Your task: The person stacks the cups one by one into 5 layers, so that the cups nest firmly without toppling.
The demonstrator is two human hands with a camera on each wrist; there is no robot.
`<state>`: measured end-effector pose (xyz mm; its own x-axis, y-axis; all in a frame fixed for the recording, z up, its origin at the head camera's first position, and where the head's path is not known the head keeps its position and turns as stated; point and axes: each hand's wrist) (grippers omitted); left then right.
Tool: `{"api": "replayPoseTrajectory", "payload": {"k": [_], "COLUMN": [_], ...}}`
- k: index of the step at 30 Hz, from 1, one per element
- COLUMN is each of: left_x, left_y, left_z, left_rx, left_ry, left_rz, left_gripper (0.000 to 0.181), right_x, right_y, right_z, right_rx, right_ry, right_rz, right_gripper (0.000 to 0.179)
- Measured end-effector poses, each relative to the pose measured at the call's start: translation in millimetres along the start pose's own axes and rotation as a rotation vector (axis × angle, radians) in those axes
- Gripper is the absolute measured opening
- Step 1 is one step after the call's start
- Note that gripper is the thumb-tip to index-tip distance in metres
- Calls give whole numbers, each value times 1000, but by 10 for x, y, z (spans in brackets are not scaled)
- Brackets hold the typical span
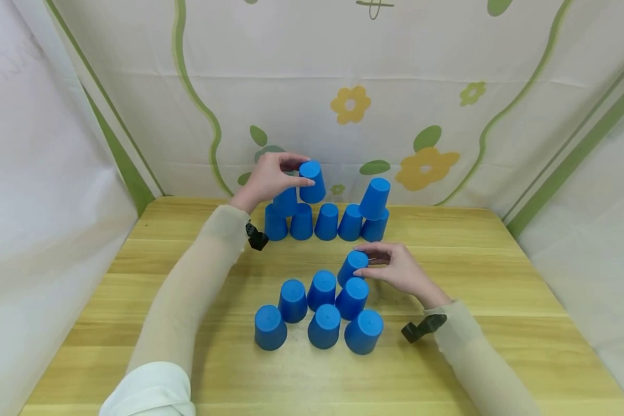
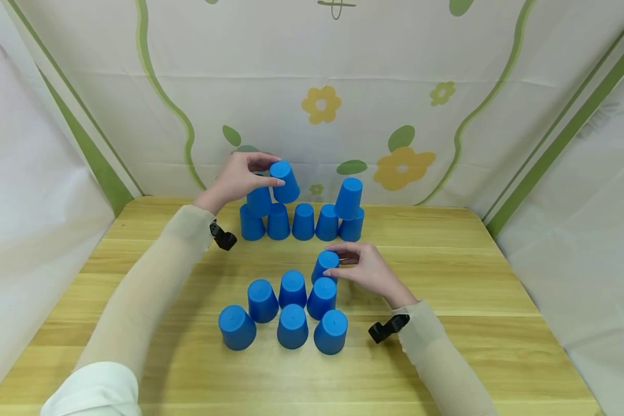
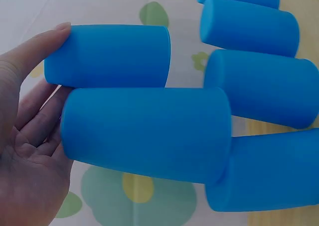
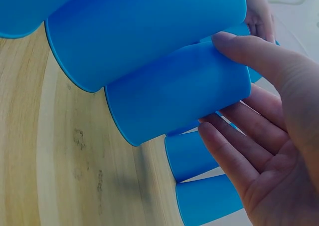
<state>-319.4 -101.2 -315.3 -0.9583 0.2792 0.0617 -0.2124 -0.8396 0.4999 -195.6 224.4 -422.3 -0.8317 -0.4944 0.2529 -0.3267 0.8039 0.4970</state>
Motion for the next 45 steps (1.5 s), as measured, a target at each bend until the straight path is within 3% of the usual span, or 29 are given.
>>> {"api": "replayPoseTrajectory", "payload": {"k": [13,19,28,33,38,45], "left_x": [19,16,38,46,56,80], "left_y": [-79,-94,-94,-98,-100,-92], "left_z": [-137,-183,-210,-204,-180,-163], "left_rx": [73,97,105,125,139,138], "left_ry": [45,51,51,37,21,16], "left_rz": [-16,-21,-28,-39,-48,-49], "left_gripper": [58,58,59,58,55,52], "right_x": [-17,45,386,639,883,1166], "right_y": [1,114,468,611,702,751], "right_z": [17,-110,-574,-779,-880,-788], "right_rx": [0,-10,-74,-100,-134,-212], "right_ry": [-7,35,235,309,244,128], "right_rz": [6,74,242,280,278,242], "right_gripper": [44,43,44,43,44,53]}}
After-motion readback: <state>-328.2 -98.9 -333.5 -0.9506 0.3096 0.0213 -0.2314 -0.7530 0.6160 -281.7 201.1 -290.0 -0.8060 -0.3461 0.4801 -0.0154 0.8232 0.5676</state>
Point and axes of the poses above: each hand's wrist, its own x-axis towards the middle knuckle, its own y-axis out of the back of the hand, z = x × y, and after that the axes turned 10 degrees about y, right-handed
